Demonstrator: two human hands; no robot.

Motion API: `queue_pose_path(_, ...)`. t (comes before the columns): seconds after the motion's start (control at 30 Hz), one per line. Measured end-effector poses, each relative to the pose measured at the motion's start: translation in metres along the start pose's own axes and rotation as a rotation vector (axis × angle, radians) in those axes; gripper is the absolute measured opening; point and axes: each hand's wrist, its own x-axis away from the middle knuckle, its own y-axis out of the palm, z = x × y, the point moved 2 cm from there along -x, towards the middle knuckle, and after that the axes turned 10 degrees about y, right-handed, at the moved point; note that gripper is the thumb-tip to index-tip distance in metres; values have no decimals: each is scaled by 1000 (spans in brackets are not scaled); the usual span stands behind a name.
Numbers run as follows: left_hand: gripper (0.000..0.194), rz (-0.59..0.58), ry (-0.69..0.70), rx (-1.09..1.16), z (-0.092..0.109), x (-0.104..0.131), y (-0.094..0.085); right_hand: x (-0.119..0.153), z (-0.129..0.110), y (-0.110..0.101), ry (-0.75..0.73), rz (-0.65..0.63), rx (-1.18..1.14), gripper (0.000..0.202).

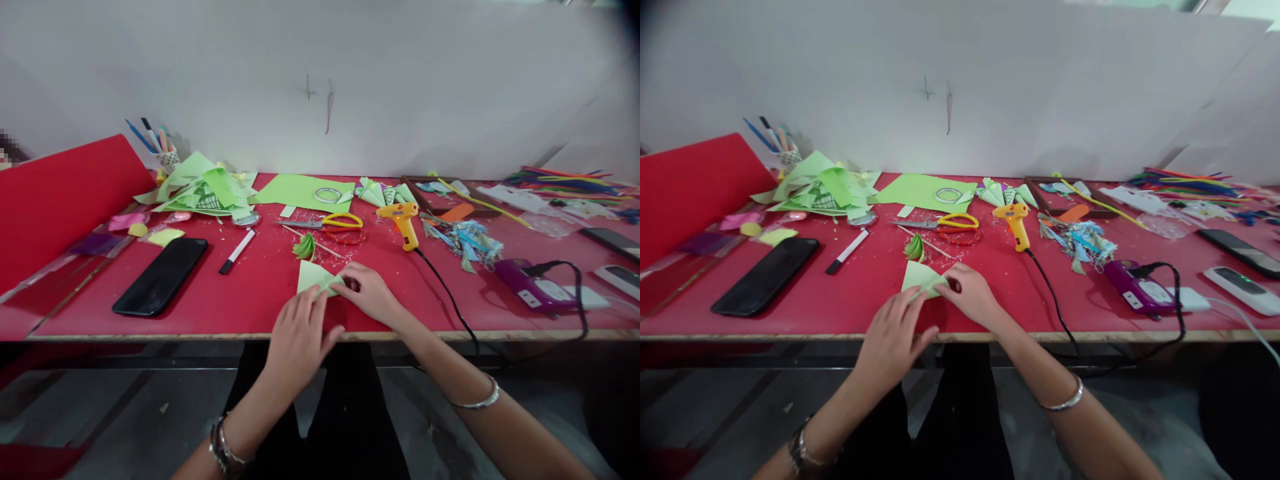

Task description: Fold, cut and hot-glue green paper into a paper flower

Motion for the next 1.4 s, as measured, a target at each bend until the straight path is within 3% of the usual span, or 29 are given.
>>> queue_pose_path(0.07,38,-18,-100,30,-15,-5,-6,2,-2,-1,-91,-34,-70,13)
queue_pose_path(0.13,22,-71,-88,120,-26,-9,-9,3,-4,-1,-174,-71,-106,11)
queue_pose_path(0.2,17,-79,-95,190,-33,-12,-11,3,-5,-1,-200,-101,-126,10)
queue_pose_path(0.43,28,-4,-165,192,-40,-6,-12,-1,-4,0,-78,-77,-170,18)
queue_pose_path(0.67,25,-23,-234,181,-46,-7,-10,-6,0,0,-27,-25,-87,30)
queue_pose_path(1.0,21,-2,-245,224,-49,-6,-9,-7,0,2,19,12,-64,26)
queue_pose_path(1.17,21,-76,-287,255,-52,-7,-15,-6,-1,3,23,18,-59,23)
queue_pose_path(1.4,13,-104,-185,400,-70,-3,-24,-6,-2,4,17,22,-67,20)
